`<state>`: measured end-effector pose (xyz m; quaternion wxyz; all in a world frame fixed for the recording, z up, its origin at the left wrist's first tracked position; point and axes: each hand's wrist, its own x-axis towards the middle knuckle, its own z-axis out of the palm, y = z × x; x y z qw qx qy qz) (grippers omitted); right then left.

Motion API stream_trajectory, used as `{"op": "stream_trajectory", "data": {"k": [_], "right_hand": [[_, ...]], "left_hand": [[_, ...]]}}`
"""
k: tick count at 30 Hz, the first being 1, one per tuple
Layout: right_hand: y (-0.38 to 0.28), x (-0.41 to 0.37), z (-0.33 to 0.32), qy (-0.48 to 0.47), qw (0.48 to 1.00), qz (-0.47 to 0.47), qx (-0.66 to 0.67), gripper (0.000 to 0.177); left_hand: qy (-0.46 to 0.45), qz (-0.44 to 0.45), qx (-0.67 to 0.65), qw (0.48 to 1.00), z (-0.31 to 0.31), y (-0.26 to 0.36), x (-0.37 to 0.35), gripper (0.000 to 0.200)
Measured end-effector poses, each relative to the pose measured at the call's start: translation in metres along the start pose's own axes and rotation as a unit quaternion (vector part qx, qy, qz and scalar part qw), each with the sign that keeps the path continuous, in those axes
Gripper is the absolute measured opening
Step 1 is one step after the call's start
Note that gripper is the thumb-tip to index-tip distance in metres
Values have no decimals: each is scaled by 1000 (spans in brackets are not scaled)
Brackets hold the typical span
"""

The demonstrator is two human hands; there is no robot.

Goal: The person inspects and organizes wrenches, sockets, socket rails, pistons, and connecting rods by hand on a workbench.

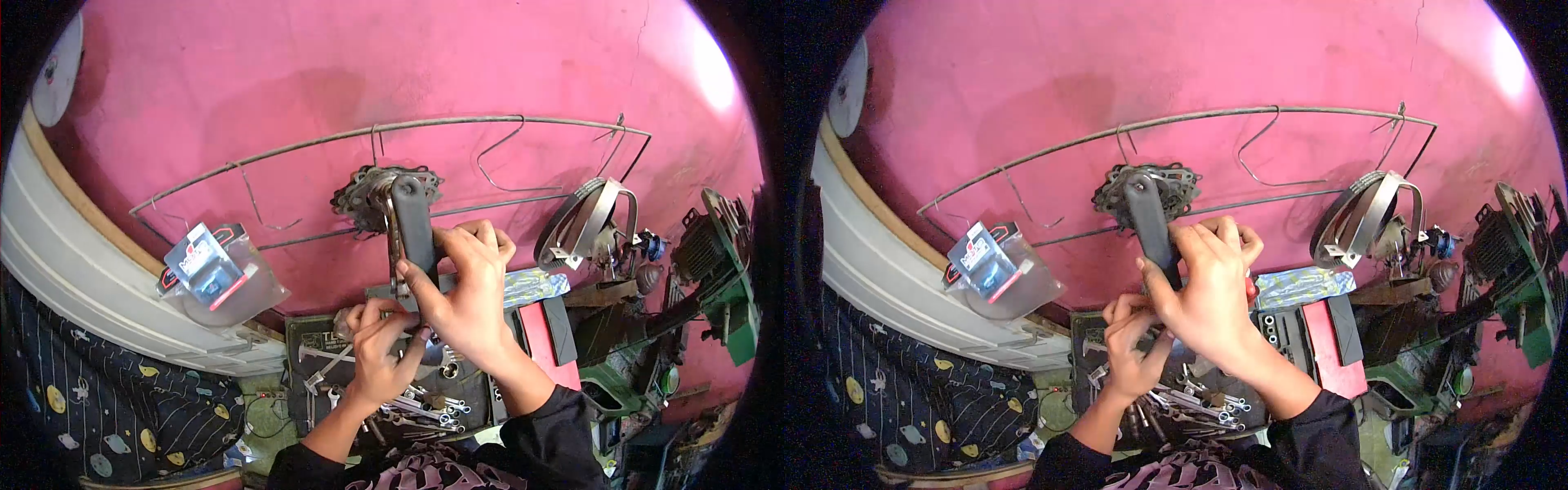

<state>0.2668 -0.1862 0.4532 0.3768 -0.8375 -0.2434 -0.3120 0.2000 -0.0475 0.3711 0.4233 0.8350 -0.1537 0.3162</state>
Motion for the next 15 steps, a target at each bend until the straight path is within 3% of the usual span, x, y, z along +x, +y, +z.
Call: {"op": "stream_trajectory", "data": {"k": [5, 15], "right_hand": [[12, 3, -2, -56, 998, 10, 4, 36], [34, 12, 19, -73, 996, -1, 42, 36]], "left_hand": [[-26, -29, -9, 999, 2, 3, 3, 16], [-40, -86, -17, 995, 13, -14, 9, 18]]}}
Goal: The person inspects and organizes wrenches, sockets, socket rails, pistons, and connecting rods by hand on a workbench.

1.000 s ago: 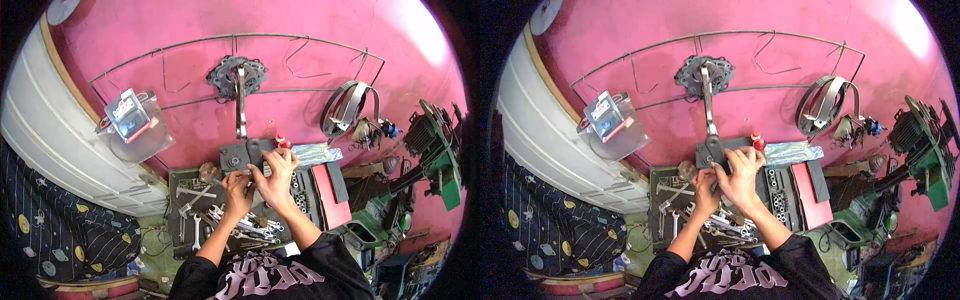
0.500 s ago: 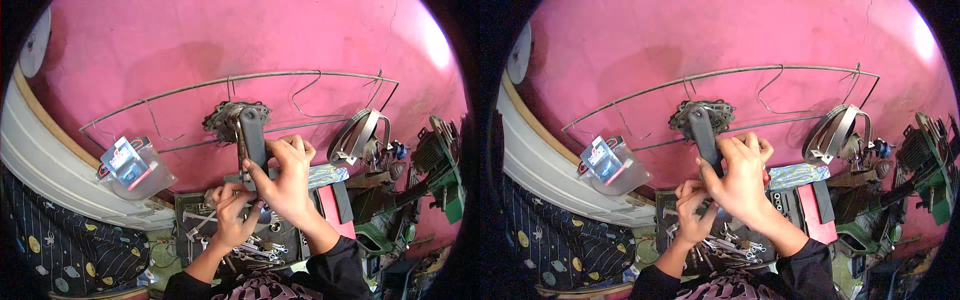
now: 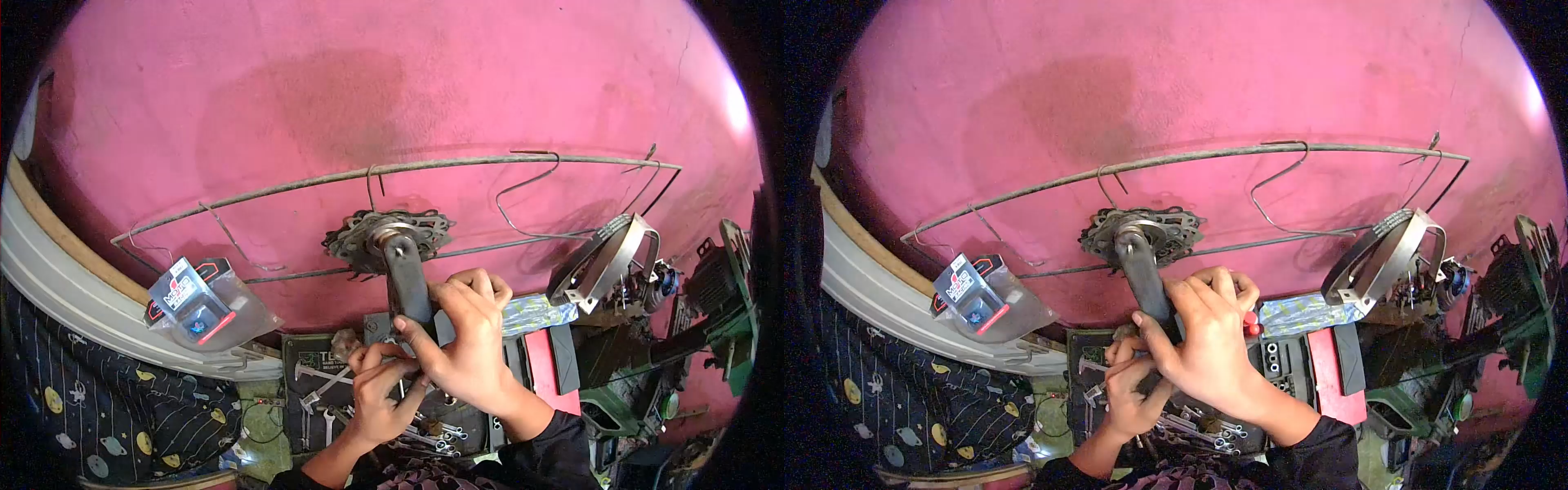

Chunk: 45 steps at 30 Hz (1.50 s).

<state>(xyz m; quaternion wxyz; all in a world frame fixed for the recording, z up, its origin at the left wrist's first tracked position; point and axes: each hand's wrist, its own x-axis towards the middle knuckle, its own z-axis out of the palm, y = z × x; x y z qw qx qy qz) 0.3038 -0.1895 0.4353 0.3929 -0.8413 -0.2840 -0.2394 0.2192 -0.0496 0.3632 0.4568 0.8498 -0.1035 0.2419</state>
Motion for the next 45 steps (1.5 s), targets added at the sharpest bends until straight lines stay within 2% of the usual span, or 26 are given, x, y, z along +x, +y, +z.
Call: {"op": "stream_trajectory", "data": {"k": [7, 15, 17, 20, 25, 28, 29, 31, 32, 33, 34, 35, 37, 39, 41, 43, 45], "right_hand": [[14, 1, 19, 0, 1000, -2, -7, 34], [22, -7, 35, 5, 998, 8, -62, 34], [22, -11, 33, -13, 997, 16, -76, 34], [26, -24, 30, -7, 997, 23, -70, 33], [57, -92, 24, -51, 991, 101, -74, 32], [87, -171, 26, -125, 964, 195, -132, 33], [98, -204, 27, -127, 961, 193, -155, 29], [109, -264, 23, -202, 928, 223, -220, 30], [113, -293, 20, -211, 923, 232, -222, 30], [115, -321, 17, -277, 894, 267, -229, 32], [118, -348, 13, -340, 860, 301, -234, 34], [123, -374, 10, -350, 852, 311, -235, 34], [133, -423, 4, -499, 771, 318, -236, 40], [136, -451, 2, -558, 710, 373, -211, 48], [133, -468, -2, -548, 707, 398, -204, 49], [126, -474, -5, -526, 723, 397, -208, 50], [120, -480, -6, -494, 747, 398, -200, 51]], "left_hand": [[17, -10, 27, 999, 10, -22, 2, 17], [72, -91, 57, 992, 21, -58, -4, 15], [76, -121, 22, 990, 24, -59, -7, 18], [74, -115, 35, 990, 26, -61, -15, 25], [72, -133, 85, 985, 18, -60, -46, 30], [60, -179, 80, 979, 15, -76, -88, 30], [54, -185, 78, 978, 14, -84, -107, 30], [-14, -257, 98, 961, 14, -98, -146, 32], [-33, -285, 93, 953, 16, -105, -168, 34], [-44, -295, 89, 950, 16, -108, -185, 34], [-113, -311, 130, 935, 15, -110, -203, 36], [-183, -324, 169, 913, 14, -109, -221, 38], [-314, -321, 203, 870, 10, -103, -241, 49], [-394, -250, 231, 854, 7, -103, -266, 56], [-461, -266, 212, 820, 8, -109, -289, 63], [-464, -288, 204, 813, 9, -110, -305, 64], [-432, -259, 223, 835, 8, -116, -322, 63]]}}
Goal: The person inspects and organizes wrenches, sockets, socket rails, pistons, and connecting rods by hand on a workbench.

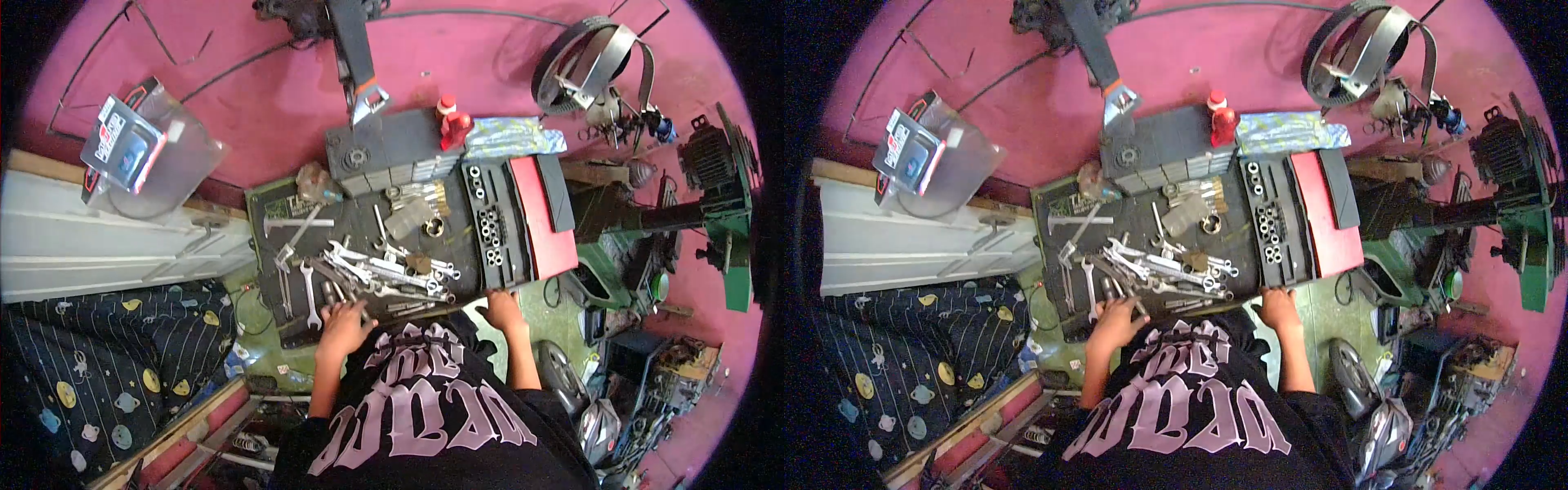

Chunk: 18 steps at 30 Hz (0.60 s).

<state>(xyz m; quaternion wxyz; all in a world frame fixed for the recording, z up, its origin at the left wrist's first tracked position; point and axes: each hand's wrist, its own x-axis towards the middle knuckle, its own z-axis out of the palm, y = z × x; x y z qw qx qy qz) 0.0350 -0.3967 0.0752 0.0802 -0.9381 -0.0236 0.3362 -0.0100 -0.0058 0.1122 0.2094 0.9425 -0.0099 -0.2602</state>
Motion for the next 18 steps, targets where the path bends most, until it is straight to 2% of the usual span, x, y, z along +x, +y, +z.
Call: {"op": "stream_trajectory", "data": {"k": [9, 13, 18], "right_hand": [[-19, -21, 21, 91, 996, -17, 2, 45], [-31, -40, 34, 121, 992, -12, 20, 31], [-36, -54, 42, 133, 991, -9, 18, 30]], "left_hand": [[-27, -36, -6, 999, 8, -31, -8, 55], [-47, -14, -6, 999, 15, -45, 2, 55], [-44, -10, -9, 999, 27, -56, 9, 53]]}}
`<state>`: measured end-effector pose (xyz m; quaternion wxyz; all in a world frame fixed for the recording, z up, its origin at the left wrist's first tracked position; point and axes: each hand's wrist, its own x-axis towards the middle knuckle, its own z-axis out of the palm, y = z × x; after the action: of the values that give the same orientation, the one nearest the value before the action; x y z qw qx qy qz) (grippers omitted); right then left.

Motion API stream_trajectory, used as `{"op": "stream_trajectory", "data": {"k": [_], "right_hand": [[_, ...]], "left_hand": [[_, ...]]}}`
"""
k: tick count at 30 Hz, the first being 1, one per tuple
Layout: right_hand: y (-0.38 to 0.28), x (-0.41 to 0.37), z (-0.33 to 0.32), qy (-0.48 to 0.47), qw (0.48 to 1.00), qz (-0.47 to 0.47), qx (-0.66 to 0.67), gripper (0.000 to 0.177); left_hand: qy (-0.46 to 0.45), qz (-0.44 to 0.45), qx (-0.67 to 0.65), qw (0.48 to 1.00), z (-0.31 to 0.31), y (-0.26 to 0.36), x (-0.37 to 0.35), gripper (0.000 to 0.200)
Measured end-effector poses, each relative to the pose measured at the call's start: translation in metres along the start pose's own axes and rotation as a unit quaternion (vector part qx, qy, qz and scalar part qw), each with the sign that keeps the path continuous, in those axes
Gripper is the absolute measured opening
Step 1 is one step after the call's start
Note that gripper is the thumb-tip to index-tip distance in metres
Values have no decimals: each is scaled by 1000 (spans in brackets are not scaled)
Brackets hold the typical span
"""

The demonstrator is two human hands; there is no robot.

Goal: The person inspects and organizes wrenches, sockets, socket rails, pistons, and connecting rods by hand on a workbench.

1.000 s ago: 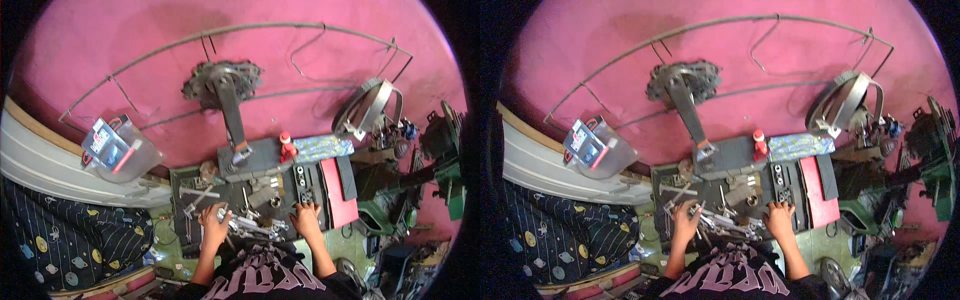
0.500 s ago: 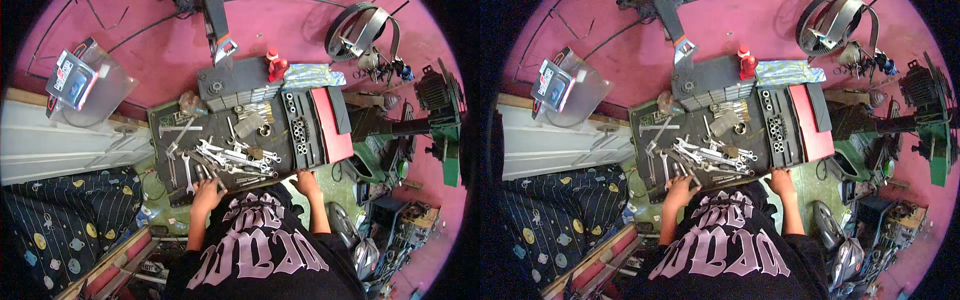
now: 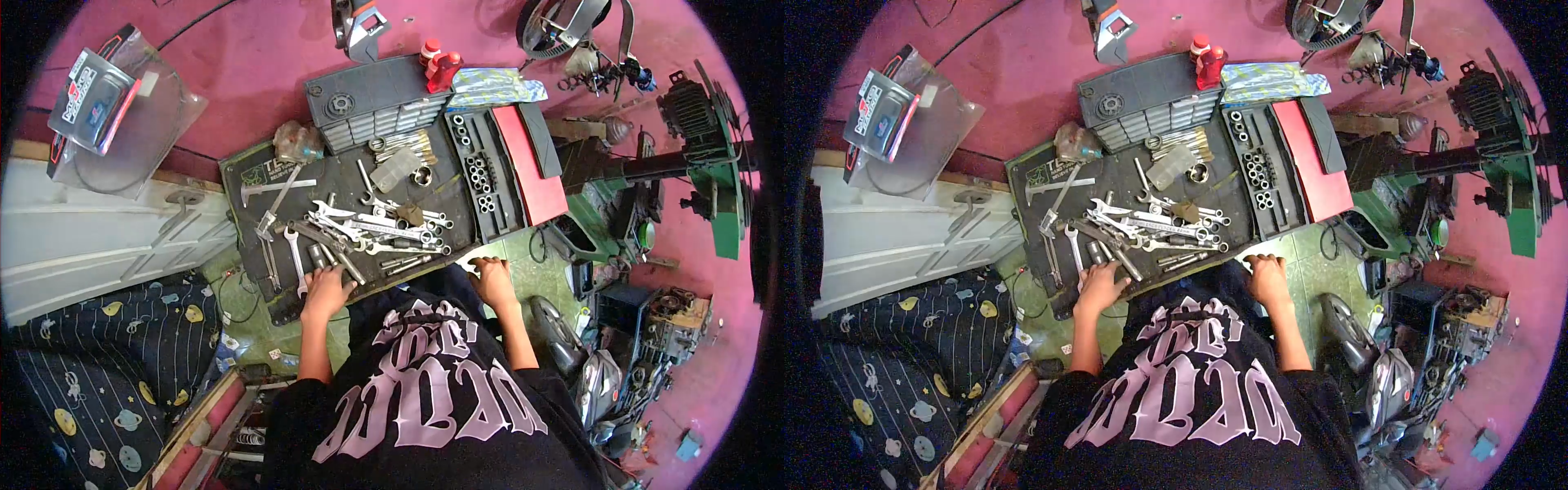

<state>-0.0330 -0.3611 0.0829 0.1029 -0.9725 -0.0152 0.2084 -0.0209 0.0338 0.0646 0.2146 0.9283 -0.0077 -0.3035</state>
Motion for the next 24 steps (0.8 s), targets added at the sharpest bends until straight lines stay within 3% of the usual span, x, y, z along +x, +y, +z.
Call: {"op": "stream_trajectory", "data": {"k": [6, 8, 12, 16, 20, 24], "right_hand": [[1, 19, -4, 30, 999, -3, -12, 30], [0, 34, -5, 81, 996, -28, -3, 33], [-2, 72, -7, 107, 991, -80, 17, 33], [-16, 119, -4, 85, 992, -71, 55, 37], [-43, 168, 4, 152, 985, -76, 22, 51], [-51, 214, 27, 189, 978, -84, -10, 69]], "left_hand": [[64, 41, -48, 996, 25, 0, 7, 47], [80, 52, -58, 994, 28, 13, 12, 44], [183, 93, -95, 974, 36, 42, 31, 43], [240, 112, -100, 959, 36, 73, 60, 42], [286, 157, -53, 944, 26, 104, 100, 42], [272, 205, 12, 940, 26, 125, 150, 51]]}}
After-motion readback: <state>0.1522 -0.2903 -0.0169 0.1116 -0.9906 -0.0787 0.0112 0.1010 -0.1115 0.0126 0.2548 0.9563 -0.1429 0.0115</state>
